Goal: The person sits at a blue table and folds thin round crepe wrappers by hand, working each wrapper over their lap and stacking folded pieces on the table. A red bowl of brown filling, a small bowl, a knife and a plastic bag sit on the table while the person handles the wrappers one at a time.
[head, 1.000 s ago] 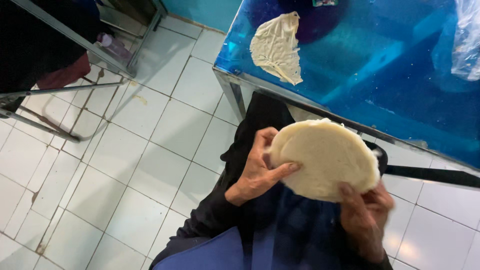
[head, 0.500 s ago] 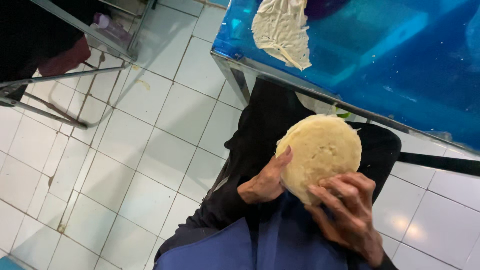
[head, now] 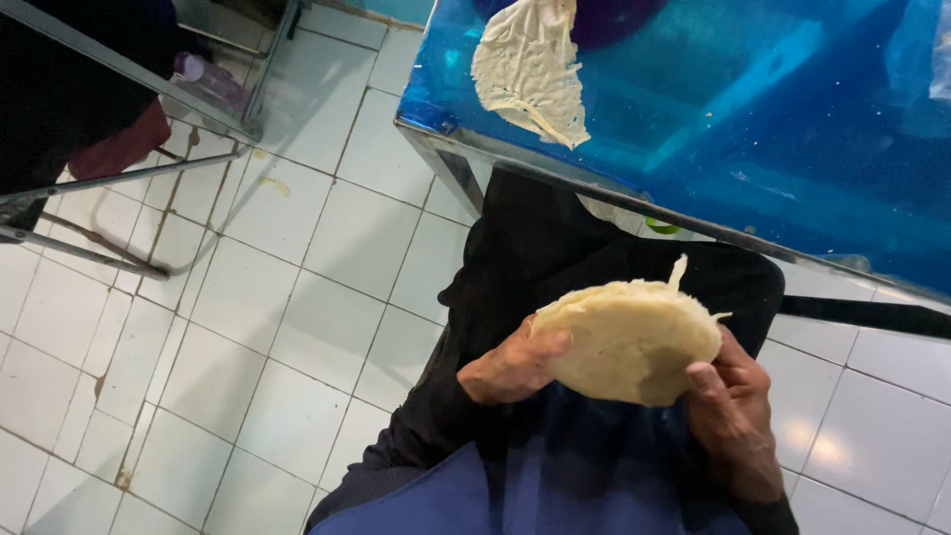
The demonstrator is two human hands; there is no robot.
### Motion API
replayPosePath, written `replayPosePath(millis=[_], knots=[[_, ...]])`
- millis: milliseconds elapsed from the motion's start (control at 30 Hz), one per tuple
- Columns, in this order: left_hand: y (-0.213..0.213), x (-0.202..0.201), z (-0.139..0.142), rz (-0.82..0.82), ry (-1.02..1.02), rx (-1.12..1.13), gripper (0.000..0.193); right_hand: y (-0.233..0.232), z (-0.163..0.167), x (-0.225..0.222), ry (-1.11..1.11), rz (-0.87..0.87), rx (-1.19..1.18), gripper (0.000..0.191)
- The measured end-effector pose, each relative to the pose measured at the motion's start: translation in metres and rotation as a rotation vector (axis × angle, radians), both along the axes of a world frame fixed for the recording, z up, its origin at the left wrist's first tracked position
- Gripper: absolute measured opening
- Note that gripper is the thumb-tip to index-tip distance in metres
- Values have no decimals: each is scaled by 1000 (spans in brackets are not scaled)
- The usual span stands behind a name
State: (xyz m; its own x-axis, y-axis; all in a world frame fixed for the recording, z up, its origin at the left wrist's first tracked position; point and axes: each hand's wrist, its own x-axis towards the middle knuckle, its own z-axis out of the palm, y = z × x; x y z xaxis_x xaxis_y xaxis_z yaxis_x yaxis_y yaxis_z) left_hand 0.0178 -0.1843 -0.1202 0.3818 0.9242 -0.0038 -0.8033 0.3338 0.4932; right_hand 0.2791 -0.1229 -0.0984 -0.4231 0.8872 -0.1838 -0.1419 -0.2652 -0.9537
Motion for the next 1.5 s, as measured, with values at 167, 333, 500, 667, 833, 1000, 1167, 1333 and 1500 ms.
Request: replayPosePath(millis=[167, 333, 500, 667, 833, 1000, 1167, 1333, 1500], knots=[[-1, -3, -14, -44, 133, -74, 58, 18, 5, -3, 11, 153, -117, 61], [-5, -8, -18, -61, 274, -17, 53, 30, 12, -24, 113, 167, -19, 43], [-4, -18, -14, -92, 279, -59, 55, 27, 9, -35, 234, -8, 1, 29], [-1, -22, -16, -144, 211, -116, 58, 22, 2, -31, 386, -186, -38, 28], [1, -23, -20, -109, 182, -196, 59, 30, 8, -19, 393, -191, 29, 21], [-1, -30, -19, -54, 193, -209, 62, 16, 16, -10, -152, -19, 149, 25], [-1, -30, -22, -43, 181, -230, 62, 15, -1, -17, -230, -54, 166, 16], [-1, -33, -30, -29, 186, -314, 59, 11, -4, -23, -305, -241, 297, 20], [-1, -50, -29, 52, 192, -326, 60, 27, -8, -16, -301, -435, 201, 31]])
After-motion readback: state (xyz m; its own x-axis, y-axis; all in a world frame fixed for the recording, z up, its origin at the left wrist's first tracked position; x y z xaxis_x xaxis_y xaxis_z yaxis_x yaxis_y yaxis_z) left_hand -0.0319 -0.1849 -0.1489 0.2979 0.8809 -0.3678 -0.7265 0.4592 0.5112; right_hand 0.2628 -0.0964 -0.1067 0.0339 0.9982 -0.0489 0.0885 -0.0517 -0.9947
